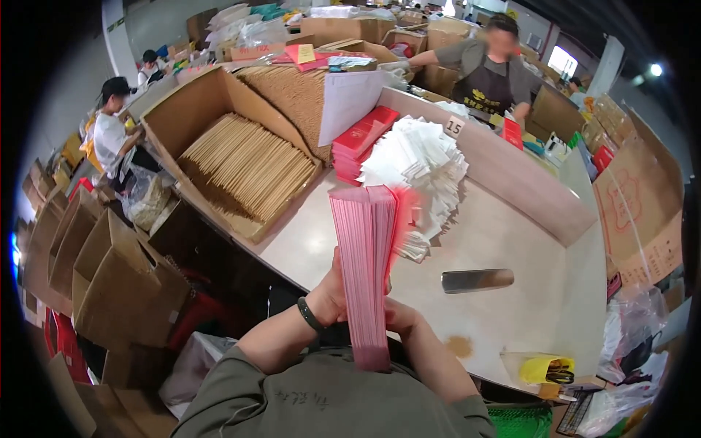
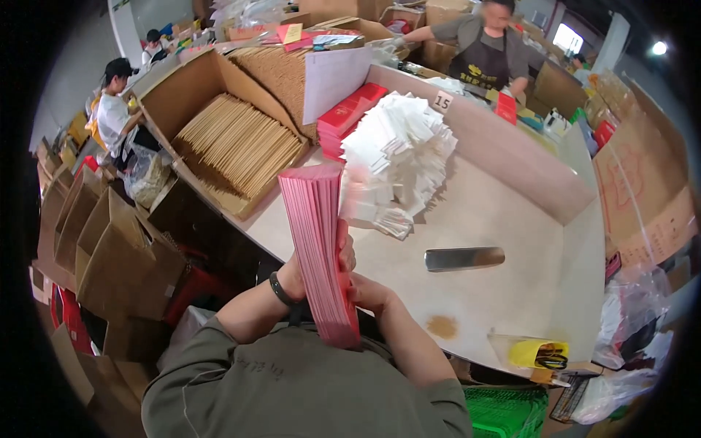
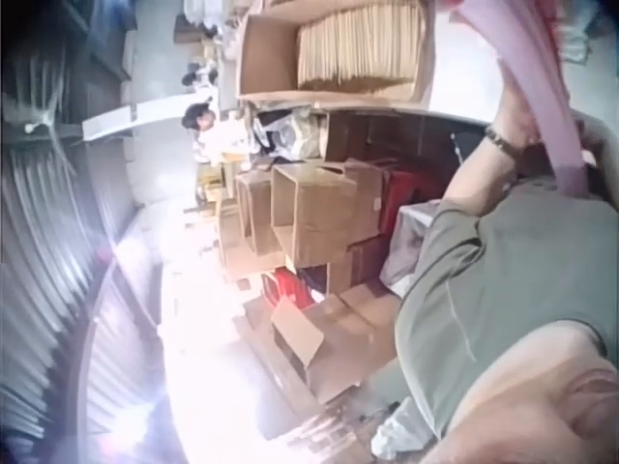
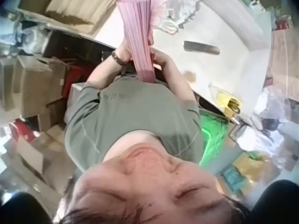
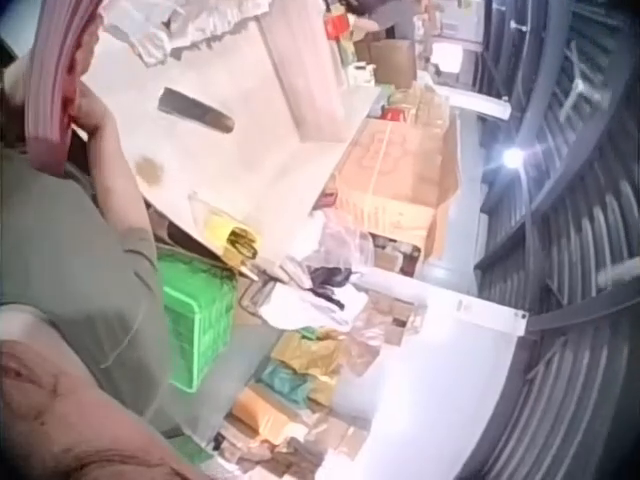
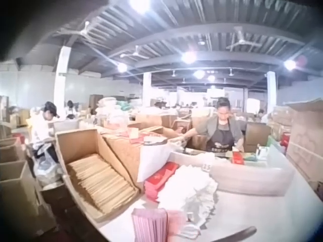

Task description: The recorder packages disposable chopsticks into red paper envelopes and writes in a production ledger.

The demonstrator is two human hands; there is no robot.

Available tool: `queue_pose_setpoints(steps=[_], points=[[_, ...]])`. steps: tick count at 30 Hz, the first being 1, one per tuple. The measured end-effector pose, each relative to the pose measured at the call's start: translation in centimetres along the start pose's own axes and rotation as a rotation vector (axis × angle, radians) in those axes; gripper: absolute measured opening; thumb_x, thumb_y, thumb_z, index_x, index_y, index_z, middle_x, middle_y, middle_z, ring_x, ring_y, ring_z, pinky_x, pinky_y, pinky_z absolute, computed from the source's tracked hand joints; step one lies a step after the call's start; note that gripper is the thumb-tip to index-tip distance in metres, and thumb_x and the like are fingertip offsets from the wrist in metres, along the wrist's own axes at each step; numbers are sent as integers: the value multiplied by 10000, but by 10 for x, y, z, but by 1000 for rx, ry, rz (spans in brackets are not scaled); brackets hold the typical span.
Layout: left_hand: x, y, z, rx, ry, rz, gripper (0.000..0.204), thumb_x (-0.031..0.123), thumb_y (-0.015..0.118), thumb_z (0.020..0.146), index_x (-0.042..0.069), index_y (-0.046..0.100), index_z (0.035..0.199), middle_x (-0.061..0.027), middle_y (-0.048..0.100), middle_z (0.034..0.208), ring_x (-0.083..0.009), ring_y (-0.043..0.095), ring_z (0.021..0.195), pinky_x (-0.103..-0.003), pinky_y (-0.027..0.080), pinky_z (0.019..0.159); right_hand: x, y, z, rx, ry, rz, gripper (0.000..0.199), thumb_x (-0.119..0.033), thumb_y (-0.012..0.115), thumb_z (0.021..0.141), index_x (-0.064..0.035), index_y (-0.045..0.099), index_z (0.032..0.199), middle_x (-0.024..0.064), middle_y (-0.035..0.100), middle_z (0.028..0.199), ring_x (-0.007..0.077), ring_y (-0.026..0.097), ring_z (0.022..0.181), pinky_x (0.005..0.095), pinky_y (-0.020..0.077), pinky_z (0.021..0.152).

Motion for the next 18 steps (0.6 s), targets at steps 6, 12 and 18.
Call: queue_pose_setpoints(steps=[6,12,18], points=[[14,-12,32,-127,166,787,675,532,569,955,28,487,1397,-184,619,1239,-258,627,1086,-381,497,968,5,22,-62,403,-74,293,567,-371,794,816,8,627,1203,141,686,1133,251,643,1073,356,524,919],[69,-22,20,-171,127,929,951,399,816,800,104,293,1537,-161,517,1364,-290,555,1231,-447,435,1051,-107,23,-136,980,153,-1486,514,-490,842,680,-59,674,904,156,675,816,326,668,753,414,528,682],[4,-14,43,-333,164,2191,801,260,855,674,102,488,1367,-126,523,1258,-346,489,1227,-479,399,1016,-68,9,-140,961,229,-1598,514,-343,834,663,-37,579,987,133,603,837,353,602,812,445,487,738]])
Point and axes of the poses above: each hand's wrist, its own z-axis towards the middle knuckle, its own y-axis out of the palm, x = y × z, the point moved 3 cm from there along z, towards the middle knuckle
